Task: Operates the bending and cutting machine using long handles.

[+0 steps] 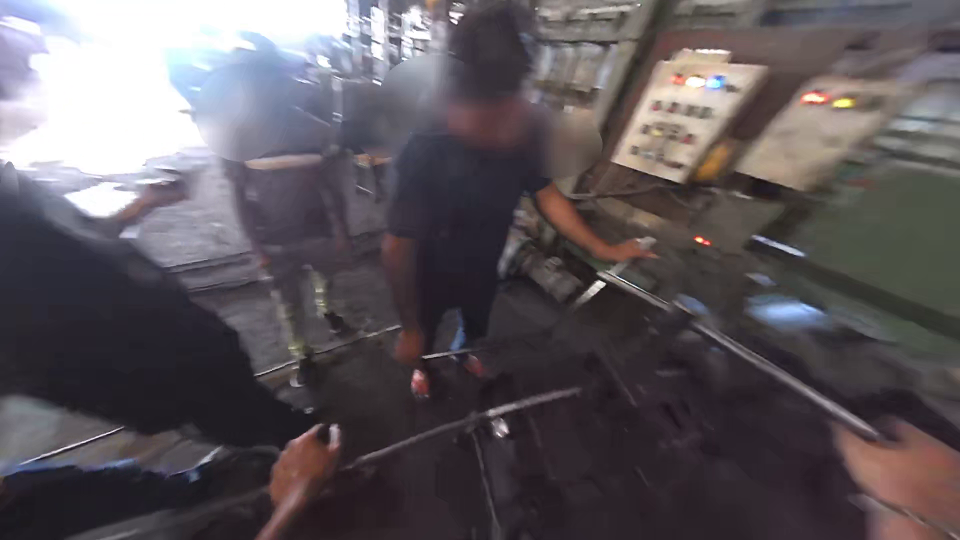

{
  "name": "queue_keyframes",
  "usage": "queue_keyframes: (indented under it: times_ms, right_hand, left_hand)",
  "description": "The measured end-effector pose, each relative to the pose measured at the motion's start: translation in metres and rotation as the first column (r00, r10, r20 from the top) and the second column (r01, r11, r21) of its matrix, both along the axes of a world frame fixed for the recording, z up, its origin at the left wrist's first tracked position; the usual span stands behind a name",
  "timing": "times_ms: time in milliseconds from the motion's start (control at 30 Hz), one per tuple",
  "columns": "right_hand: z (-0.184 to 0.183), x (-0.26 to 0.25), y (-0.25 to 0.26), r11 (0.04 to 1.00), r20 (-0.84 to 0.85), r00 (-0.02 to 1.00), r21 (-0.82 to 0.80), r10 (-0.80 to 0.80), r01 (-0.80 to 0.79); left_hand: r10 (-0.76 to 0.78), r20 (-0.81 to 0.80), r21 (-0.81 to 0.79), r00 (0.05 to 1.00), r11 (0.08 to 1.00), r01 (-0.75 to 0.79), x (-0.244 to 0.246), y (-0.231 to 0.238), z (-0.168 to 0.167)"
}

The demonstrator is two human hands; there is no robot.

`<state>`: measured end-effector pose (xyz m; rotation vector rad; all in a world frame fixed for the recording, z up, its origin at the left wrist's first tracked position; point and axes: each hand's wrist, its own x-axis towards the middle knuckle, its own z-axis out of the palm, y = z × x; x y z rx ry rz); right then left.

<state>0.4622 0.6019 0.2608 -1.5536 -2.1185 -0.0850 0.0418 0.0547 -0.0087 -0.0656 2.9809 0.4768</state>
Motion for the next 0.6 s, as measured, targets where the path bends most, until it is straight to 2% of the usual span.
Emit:
queue_keyframes:
  times_ms: [100, 600]
  right_hand:
    - [-0.019, 0.016, 0.039, 0.996, -0.007, 0.997, -0.016, -0.083, 0.083]
    - [-0.016, 0.01, 0.048, 0.989, 0.0, 0.989, -0.03, -0.147, 0.147]
  left_hand:
    - [-0.025, -0.007, -0.002, 1.0, 1.0, 0.025, 0.001, 0.002, -0.007]
    - [-0.055, -0.032, -0.021, 0.998, 0.998, 0.055, 0.0, 0.009, -0.011]
